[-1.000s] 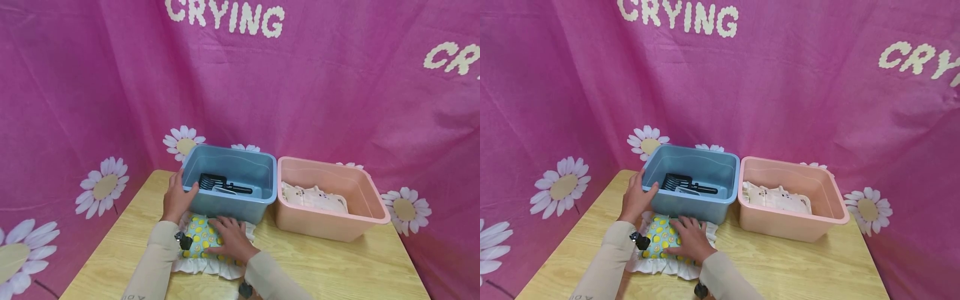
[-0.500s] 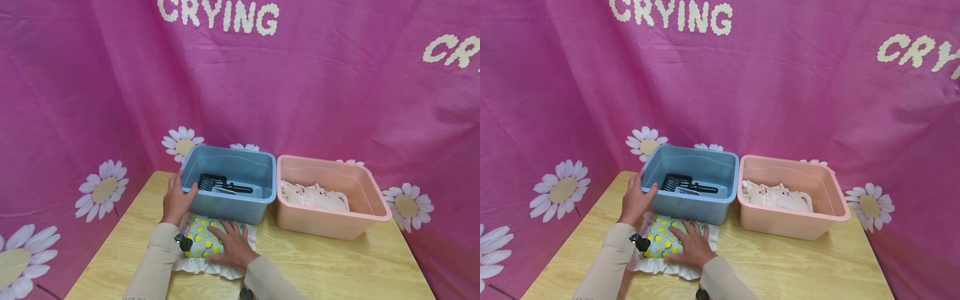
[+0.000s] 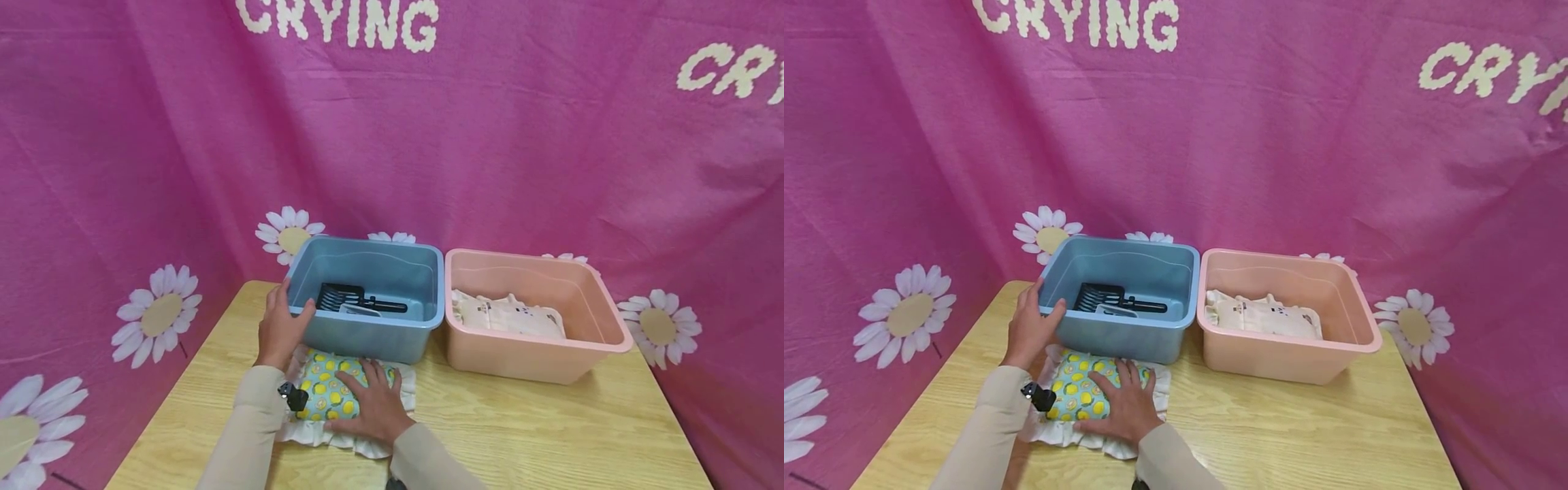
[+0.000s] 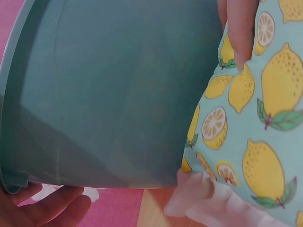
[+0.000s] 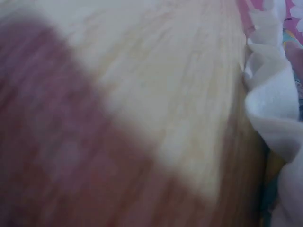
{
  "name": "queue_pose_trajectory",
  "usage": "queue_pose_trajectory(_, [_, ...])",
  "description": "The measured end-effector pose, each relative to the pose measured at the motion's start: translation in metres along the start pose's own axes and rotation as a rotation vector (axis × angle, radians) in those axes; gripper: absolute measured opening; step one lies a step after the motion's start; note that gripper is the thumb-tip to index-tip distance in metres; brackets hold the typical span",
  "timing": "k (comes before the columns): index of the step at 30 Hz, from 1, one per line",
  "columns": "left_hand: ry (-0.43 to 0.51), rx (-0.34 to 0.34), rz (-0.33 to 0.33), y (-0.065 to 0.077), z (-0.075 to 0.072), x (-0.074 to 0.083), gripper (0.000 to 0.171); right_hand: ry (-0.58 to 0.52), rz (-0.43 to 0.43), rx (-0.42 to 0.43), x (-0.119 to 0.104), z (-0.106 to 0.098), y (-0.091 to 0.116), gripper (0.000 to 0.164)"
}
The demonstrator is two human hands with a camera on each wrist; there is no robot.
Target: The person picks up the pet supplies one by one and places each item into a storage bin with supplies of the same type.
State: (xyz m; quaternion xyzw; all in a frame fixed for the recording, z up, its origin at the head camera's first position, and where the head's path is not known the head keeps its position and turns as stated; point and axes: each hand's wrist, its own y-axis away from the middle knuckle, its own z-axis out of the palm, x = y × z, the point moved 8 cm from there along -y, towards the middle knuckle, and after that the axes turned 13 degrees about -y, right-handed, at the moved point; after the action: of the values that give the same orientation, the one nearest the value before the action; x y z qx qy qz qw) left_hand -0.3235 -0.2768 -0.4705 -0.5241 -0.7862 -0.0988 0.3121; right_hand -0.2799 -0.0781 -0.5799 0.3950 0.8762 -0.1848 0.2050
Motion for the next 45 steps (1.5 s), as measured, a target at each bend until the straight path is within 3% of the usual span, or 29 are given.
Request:
queue_pose_trajectory(13, [-0.010, -0.006, 0.008, 0.000, 0.002, 0.002, 0.077, 0.074, -0.014, 0.079, 0.000, -0.004, 0.003, 0.082])
queue_pose_trajectory(25, [0.001, -0.013, -0.004, -0.001, -0.001, -0.001, 0.079, 0.103, 0.025, 0.054, -0.004, -0.002, -0.003, 0.078])
queue_pose_trajectory(34, [-0.005, -0.009, 0.007, -0.002, 0.001, 0.001, 0.077, 0.005, 0.060, 0.097, -0.001, -0.002, 0.003, 0.076])
queue_pose_trajectory(45, [-0.035, 0.000, 0.020, -0.003, 0.000, 0.001, 0.077, -0.113, 0.084, 0.074, 0.004, -0.005, 0.017, 0.071])
